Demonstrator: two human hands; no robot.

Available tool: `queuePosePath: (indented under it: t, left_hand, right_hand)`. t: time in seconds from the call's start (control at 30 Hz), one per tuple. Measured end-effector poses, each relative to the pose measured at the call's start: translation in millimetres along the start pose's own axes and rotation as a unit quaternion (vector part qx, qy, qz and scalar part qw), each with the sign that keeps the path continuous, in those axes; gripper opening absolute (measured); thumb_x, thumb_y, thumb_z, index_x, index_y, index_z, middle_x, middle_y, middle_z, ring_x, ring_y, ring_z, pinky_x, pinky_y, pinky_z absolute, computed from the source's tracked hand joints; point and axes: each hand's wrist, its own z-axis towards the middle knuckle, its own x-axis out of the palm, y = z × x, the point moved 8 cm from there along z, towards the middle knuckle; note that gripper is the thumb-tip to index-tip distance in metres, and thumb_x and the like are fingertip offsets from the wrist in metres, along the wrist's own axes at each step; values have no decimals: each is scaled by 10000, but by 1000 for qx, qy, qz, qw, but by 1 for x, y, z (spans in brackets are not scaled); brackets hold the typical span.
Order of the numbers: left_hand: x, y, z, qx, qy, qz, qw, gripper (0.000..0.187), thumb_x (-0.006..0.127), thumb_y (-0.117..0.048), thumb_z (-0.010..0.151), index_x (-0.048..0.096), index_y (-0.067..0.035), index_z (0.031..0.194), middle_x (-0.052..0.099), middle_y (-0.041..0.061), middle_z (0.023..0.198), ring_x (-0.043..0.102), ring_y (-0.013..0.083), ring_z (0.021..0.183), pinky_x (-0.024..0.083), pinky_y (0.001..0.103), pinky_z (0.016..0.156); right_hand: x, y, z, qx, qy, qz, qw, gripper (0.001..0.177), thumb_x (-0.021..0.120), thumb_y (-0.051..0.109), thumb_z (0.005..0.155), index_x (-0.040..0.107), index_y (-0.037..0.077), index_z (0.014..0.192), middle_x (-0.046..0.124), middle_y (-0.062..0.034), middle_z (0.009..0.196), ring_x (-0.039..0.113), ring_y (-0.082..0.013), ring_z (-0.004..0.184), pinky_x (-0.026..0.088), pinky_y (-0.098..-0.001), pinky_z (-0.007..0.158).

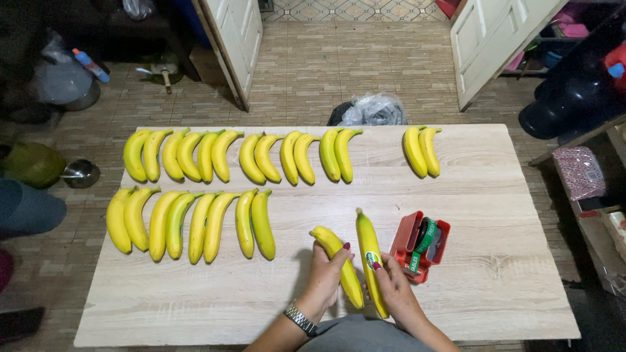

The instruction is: Taping banana bunches and packing them into a cardboard box for distribution.

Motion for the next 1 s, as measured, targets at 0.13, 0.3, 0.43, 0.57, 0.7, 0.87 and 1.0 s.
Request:
queuePosePath:
  t: [0.13,0.3,0.43,0.57,0.7,0.87,1.0]
  left_hand:
    - [12,-3,-11,-21,46,16,999,321,545,-252,1038,491,-161,1341,666,106,1063,650,212,903,573,332,805]
    - [5,-2,-6,-64,59,-11,996,354,629,-229,985,498,-120,1296,659,119,1158,643,227,1021,578,339,910]
    - [-3,-15,-9,-102,72,-41,991,368,710,-117,905,522,-28,1209,671,188,1189,660,290,1126,581,398,1003]
    - [-7,-1,5,-81,119,-89,986,505,774,-90,826,540,-83,1274,680,163,1205,662,280,1101,583,406,943]
    - [-8,-3,5,-40,121,-80,989,523,799,-41,795,561,-117,1254,674,119,1172,637,247,1085,568,374,918]
    - [-7,-4,2,-36,114,-84,989,457,790,3,806,598,-55,1216,712,146,1132,684,252,1023,597,352,866]
    - [-6,8,2,-47,91,-71,992,461,800,-21,809,594,-90,1215,712,133,1118,700,265,1004,605,388,857]
  right_hand:
    - [15,17,-5,-19,35,-23,999,384,522,284,1006,588,80,1324,687,-92,1168,651,-143,1042,549,-285,871]
    - [13,9,1,-23,36,-139,989,445,460,360,1013,588,138,1378,690,-49,1219,635,-131,1103,505,-273,928]
    - [18,13,0,-12,41,-144,989,413,442,327,1029,587,165,1380,683,-39,1240,612,-116,1133,467,-261,983]
    - [25,12,3,8,59,-126,990,432,458,331,1016,587,160,1391,685,-67,1218,641,-143,1091,542,-287,895]
    - [26,7,8,-21,67,-161,985,447,442,342,1018,566,168,1411,693,-63,1261,637,-149,1149,532,-306,944]
    - [48,36,-7,-61,107,-252,960,687,595,435,923,419,147,1522,659,-72,1264,620,-148,1088,530,-296,897]
    - [50,36,-13,53,107,-378,918,987,859,417,726,320,156,1510,603,-64,1327,598,-168,1182,530,-307,931]
